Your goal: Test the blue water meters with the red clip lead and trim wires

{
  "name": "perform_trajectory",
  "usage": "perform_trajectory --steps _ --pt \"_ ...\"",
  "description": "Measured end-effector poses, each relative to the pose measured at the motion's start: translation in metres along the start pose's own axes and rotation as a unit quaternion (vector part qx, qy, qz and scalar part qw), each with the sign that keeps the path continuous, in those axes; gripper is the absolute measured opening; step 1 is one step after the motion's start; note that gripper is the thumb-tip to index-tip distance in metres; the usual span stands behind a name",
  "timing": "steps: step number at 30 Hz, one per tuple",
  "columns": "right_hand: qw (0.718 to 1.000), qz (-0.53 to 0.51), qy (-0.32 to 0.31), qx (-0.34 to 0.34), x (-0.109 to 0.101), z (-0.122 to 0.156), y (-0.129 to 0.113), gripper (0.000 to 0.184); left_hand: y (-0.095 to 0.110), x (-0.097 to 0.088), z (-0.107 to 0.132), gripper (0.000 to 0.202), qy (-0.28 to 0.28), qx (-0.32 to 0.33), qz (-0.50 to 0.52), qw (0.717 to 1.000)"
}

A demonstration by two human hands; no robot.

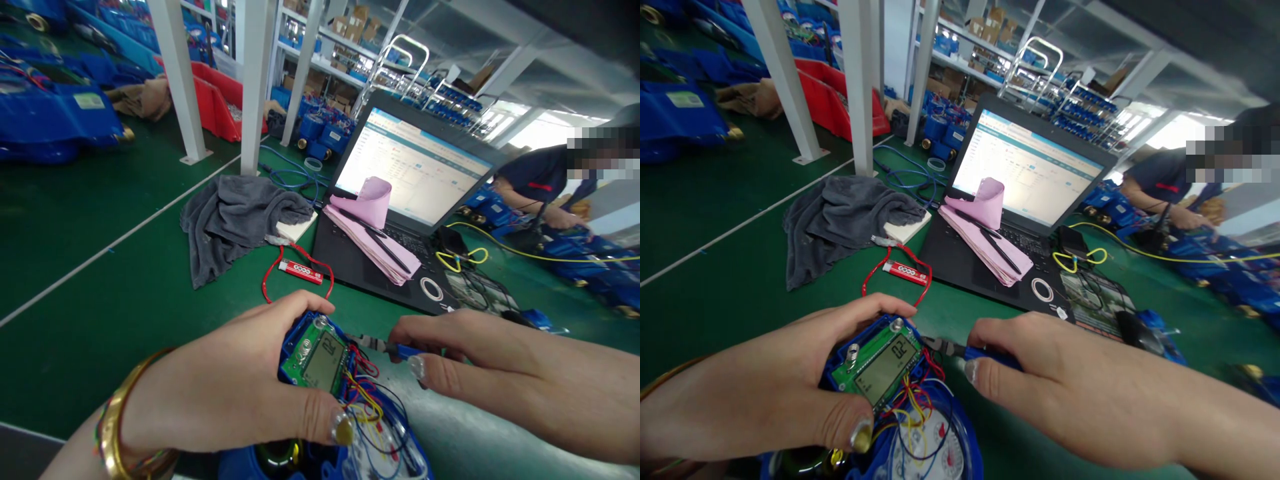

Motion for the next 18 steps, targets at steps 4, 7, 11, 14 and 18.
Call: perform_trajectory --steps 4,7,11,14,18 --pt "1.0 -0.025 0.008 -0.005 0.0009 0.0007 0.0003 0.038 0.0017 0.0014 0.0016 0.07 -0.02 -0.015 -0.008 1.0" --pt "0.999 -0.048 -0.006 -0.016 0.0025 -0.0006 0.0012 0.035 0.0039 0.0006 0.0033 0.069 -0.02 -0.02 -0.01 1.0" --pt "0.997 -0.063 -0.008 -0.032 0.0038 -0.0029 0.002 0.036 0.0013 0.0003 0.0025 0.071 -0.007 -0.024 -0.011 1.0" --pt "0.997 -0.062 0.01 -0.046 0.0042 -0.0031 0.0001 0.036 0.0006 0.0007 0.0008 0.07 -0.005 -0.012 -0.008 1.0" --pt "0.997 -0.065 0.025 -0.044 0.0064 -0.0012 -0.0005 0.038 0.0026 -0.0002 0.0012 0.068 -0.011 -0.01 -0.024 1.0"
Point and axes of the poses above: each hand's wrist, its own z-axis away from the middle knuckle, its own x-axis out of the palm, y = z × x, the point moved 8 cm from there along -z, towards the middle knuckle, and after that the axes turned 8 degrees about -y, right-handed, at the moved point
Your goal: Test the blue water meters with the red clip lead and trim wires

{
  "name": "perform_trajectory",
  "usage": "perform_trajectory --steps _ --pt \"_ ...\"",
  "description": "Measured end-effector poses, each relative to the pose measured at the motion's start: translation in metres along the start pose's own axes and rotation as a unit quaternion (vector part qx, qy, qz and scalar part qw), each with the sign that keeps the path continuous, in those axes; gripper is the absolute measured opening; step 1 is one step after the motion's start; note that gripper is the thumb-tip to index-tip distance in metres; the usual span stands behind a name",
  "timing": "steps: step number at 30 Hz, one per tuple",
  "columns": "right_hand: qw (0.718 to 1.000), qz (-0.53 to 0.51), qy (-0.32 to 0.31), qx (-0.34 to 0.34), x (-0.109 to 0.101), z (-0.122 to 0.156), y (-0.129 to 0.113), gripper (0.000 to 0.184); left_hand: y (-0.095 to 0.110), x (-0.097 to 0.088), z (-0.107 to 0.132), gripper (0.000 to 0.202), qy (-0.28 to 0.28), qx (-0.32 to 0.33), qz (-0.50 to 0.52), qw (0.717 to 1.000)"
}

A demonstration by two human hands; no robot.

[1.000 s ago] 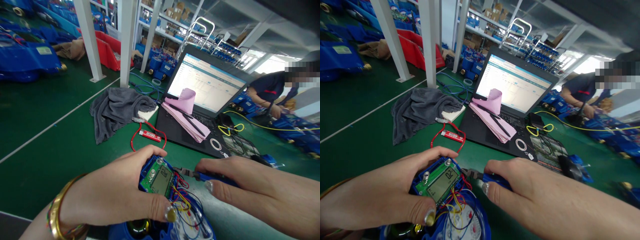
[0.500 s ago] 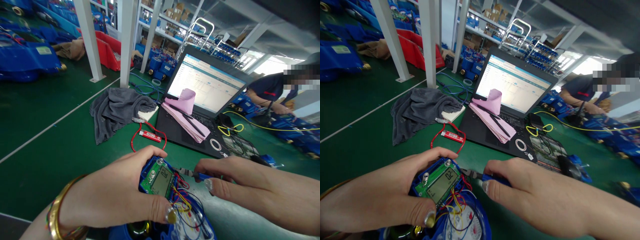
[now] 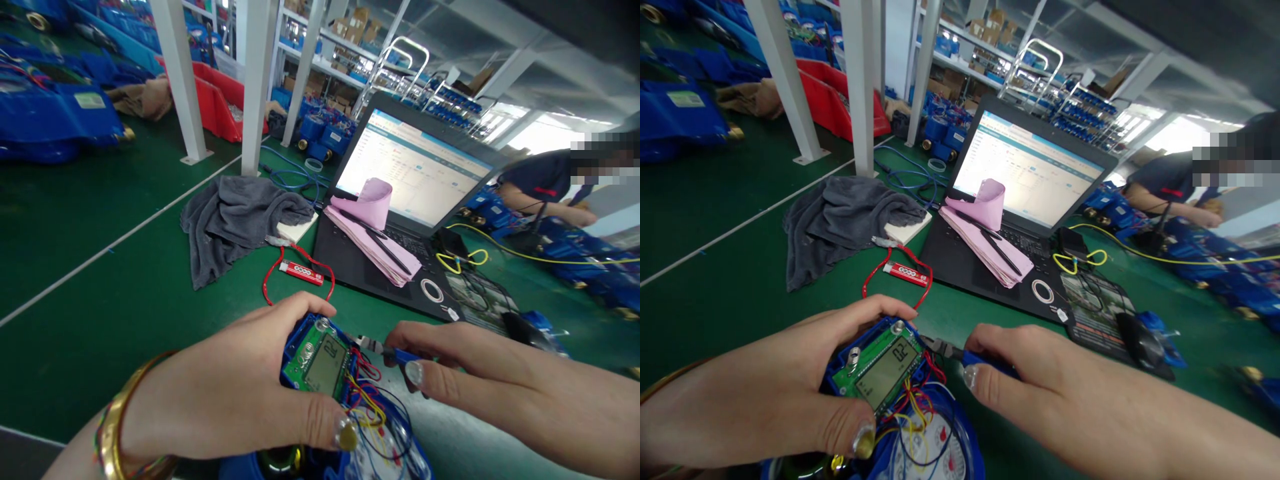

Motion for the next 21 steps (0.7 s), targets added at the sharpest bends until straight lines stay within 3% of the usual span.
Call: perform_trajectory --steps 7,12,21 --pt "1.0 0.005 -0.003 0.003 0.0025 0.0025 -0.0011 0.039 0.0003 0.0007 0.0011 0.068 0.01 0.005 -0.002 1.0" --pt "0.999 0.014 0.031 0.004 -0.0026 0.0026 -0.0033 0.04 -0.0028 0.0015 0.0007 0.067 0.006 -0.005 -0.013 1.0" --pt "0.996 0.088 -0.027 -0.011 0.0047 -0.0019 -0.0009 0.041 -0.0005 0.0009 0.0019 0.065 -0.004 -0.044 -0.022 0.999"
Point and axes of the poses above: each hand's wrist, its own z-axis away from the middle knuckle, its own x-axis out of the palm, y = z × x, the point moved 8 cm from there along -z, towards the middle knuckle, and after that the axes turned 8 degrees about -y, right-handed, at the moved point
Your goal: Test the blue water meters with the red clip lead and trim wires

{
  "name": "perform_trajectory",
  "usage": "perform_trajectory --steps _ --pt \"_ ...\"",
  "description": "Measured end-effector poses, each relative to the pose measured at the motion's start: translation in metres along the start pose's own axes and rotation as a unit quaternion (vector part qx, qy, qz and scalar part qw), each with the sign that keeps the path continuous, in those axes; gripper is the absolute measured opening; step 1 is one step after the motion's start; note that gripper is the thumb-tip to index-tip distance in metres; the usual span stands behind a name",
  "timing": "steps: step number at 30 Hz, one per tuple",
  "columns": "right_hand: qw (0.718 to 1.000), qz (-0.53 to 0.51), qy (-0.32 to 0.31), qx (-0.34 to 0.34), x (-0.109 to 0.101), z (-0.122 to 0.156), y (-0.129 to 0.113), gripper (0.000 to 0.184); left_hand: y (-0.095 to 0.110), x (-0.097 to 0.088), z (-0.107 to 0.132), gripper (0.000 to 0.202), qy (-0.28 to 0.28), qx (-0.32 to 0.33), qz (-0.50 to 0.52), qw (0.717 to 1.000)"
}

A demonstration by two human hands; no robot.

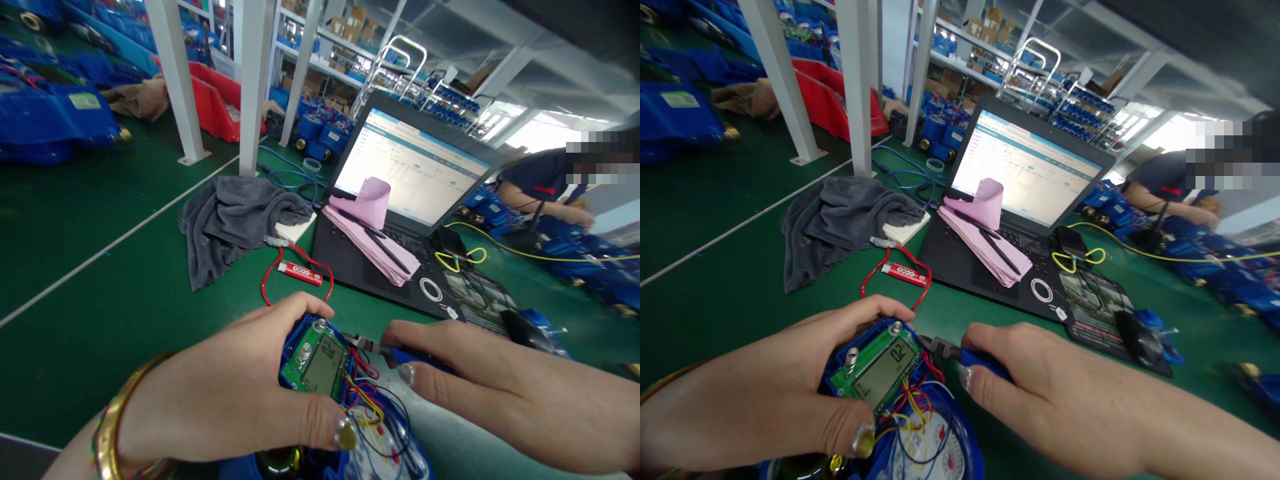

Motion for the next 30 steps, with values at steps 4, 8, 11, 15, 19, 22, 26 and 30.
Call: perform_trajectory --steps 4,8,11,15,19,22,26,30 --pt "0.998 0.005 -0.029 -0.05 0.009 -0.004 -0.001 0.042 0.0 -0.001 0.0 0.061 0.016 0.007 0.007 1.0" --pt "0.996 0.003 -0.026 -0.089 0.014 -0.007 0.002 0.046 -0.001 0.001 0.0 0.056 0.002 0.013 0.021 1.0" --pt "0.994 0.006 -0.016 -0.11 0.017 -0.008 0.004 0.053 0.0 0.002 -0.001 0.056 -0.01 0.017 0.023 1.0" --pt "0.992 0.0 0.004 -0.122 0.021 -0.007 0.008 0.064 0.0 0.001 -0.001 0.06 -0.008 0.012 0.031 0.999" --pt "0.991 -0.011 0.0 -0.133 0.025 -0.008 0.011 0.066 0.0 0.002 -0.001 0.057 -0.014 0.014 0.026 0.999" --pt "0.989 -0.025 -0.02 -0.146 0.028 -0.01 0.012 0.06 -0.001 0.004 -0.002 0.059 -0.028 0.022 0.045 0.998" --pt "0.986 -0.015 -0.022 -0.164 0.023 -0.011 0.011 0.043 -0.001 0.005 -0.002 0.056 -0.035 0.025 0.072 0.996" --pt "0.983 0.02 -0.017 -0.18 0.017 -0.01 0.005 0.032 -0.001 0.004 -0.002 0.055 -0.025 0.015 0.054 0.998"
Point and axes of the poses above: each hand's wrist, its own z-axis away from the middle knuckle, its own x-axis out of the palm, y = z × x, the point moved 8 cm from there along -z, towards the middle knuckle, and after that the axes turned 8 degrees about -y, right-handed, at the moved point
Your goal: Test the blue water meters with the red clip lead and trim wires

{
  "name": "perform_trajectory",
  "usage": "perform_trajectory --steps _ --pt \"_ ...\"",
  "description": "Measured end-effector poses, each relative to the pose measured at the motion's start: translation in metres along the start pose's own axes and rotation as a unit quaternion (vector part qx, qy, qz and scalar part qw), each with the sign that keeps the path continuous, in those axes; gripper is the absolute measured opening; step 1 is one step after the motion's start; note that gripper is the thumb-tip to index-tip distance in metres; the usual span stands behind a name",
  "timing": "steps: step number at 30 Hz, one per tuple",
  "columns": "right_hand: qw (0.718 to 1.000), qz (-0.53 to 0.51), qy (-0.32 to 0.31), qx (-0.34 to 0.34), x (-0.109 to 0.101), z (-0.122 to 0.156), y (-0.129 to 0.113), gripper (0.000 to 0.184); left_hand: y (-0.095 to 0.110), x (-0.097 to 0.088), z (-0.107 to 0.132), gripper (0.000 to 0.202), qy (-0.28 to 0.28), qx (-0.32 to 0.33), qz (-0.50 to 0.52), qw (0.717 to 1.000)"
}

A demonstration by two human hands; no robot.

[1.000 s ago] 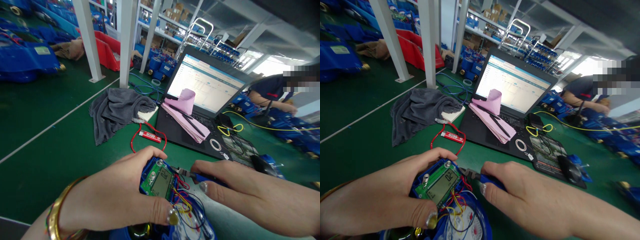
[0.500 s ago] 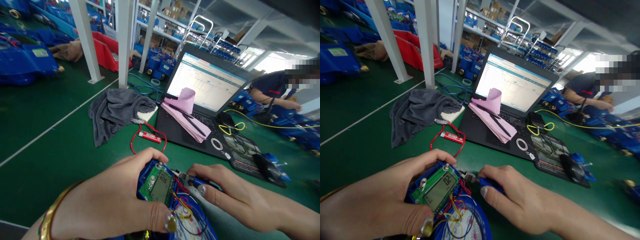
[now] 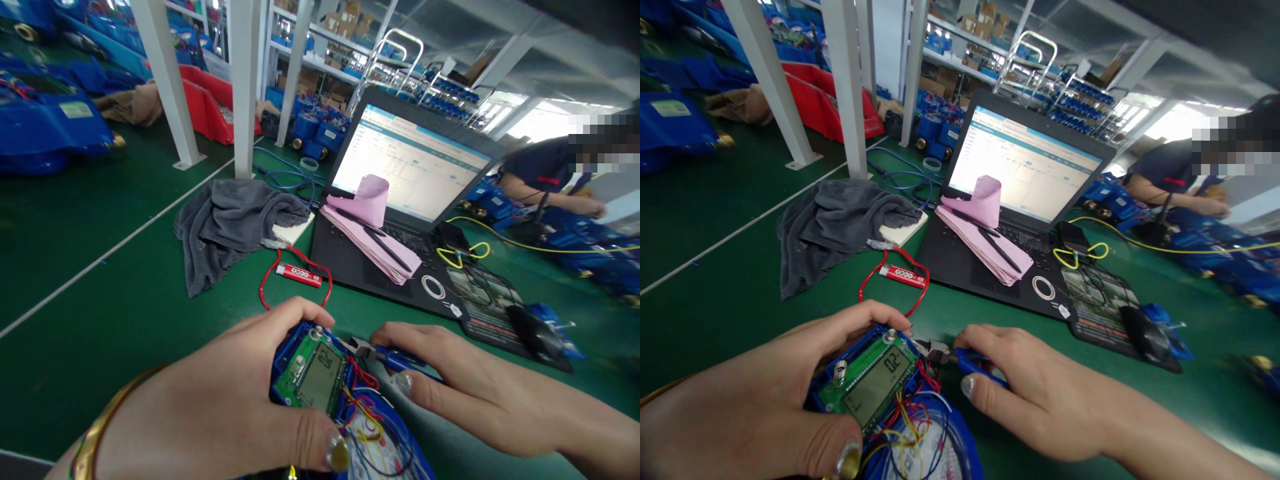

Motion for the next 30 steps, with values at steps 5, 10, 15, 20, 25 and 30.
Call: perform_trajectory --steps 5,10,15,20,25,30 --pt "0.999 0.043 -0.005 0.012 -0.005 0.001 -0.006 0.028 -0.003 0.003 -0.002 0.059 -0.015 0.009 0.018 1.0" --pt "0.993 0.105 -0.02 0.043 -0.009 0.004 -0.011 0.025 -0.005 0.001 -0.002 0.055 -0.005 0.01 -0.001 1.0" --pt "0.994 0.101 -0.034 0.04 -0.011 0.002 -0.016 0.028 -0.002 0.002 -0.001 0.053 -0.01 0.001 -0.002 1.0" --pt "0.994 0.082 -0.03 0.058 -0.007 0.001 -0.012 0.031 -0.001 0.002 -0.001 0.052 -0.005 0.003 -0.001 1.0" --pt "0.994 0.069 -0.038 0.075 -0.003 0.003 -0.008 0.033 -0.001 0.003 -0.002 0.054 -0.02 0.006 0.007 1.0" --pt "0.994 0.01 -0.048 0.095 0.001 0.005 0.0 0.043 0.001 0.003 -0.003 0.056 -0.029 -0.001 0.018 0.999"
Point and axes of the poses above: each hand's wrist, its own z-axis away from the middle knuckle, its own x-axis out of the palm, y = z × x, the point moved 8 cm from there along -z, towards the middle knuckle, and after that the axes turned 8 degrees about -y, right-handed, at the moved point
